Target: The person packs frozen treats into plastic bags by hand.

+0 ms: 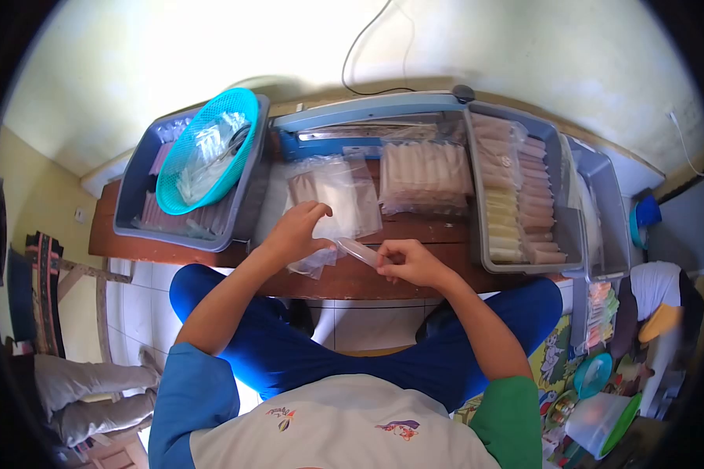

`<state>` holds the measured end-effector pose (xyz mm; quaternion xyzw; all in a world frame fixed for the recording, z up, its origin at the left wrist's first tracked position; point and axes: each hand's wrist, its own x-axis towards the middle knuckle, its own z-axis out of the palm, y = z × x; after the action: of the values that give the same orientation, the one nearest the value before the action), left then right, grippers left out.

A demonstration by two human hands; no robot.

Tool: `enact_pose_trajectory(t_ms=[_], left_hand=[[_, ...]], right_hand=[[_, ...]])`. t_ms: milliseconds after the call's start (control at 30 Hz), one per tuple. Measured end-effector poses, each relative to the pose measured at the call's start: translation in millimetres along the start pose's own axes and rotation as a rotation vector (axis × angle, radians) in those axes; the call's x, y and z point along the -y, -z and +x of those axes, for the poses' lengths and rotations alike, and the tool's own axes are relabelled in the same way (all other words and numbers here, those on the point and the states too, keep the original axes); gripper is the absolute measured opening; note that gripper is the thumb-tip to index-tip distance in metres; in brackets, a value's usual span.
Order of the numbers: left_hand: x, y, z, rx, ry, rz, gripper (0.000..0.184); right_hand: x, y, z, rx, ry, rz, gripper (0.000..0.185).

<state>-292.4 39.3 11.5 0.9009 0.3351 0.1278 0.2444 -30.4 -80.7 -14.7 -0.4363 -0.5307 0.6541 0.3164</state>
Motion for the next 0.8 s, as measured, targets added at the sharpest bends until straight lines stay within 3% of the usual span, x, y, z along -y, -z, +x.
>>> enact_pose_trajectory(t_ms=[233,300,533,600,800], left_hand=[[-1,-28,-17,0.007,0.048,0.302,0.054],[4,-42,-17,-0.082,0.044,0.387,0.05],[-7,-41,-6,-0.079,0.083,0.322,0.04],[-8,-44,-4,-0.126,0.071,0.383,0.027],[4,-50,2,-0.204,0.045,0.371,0.014]], right_hand=[[-7,-3,-3,-0.069,-0.059,0.0,0.009],[-12,-5,-4,-0.09,-0.079,-0.018,0.009],[-31,-19,3,-0.236,0.039,-0.185,0.009],[-32,-22,2,-0.271,0.09,-0.243,0.009],[-32,-30,3,-0.367,0.234,-0.451,0.011]])
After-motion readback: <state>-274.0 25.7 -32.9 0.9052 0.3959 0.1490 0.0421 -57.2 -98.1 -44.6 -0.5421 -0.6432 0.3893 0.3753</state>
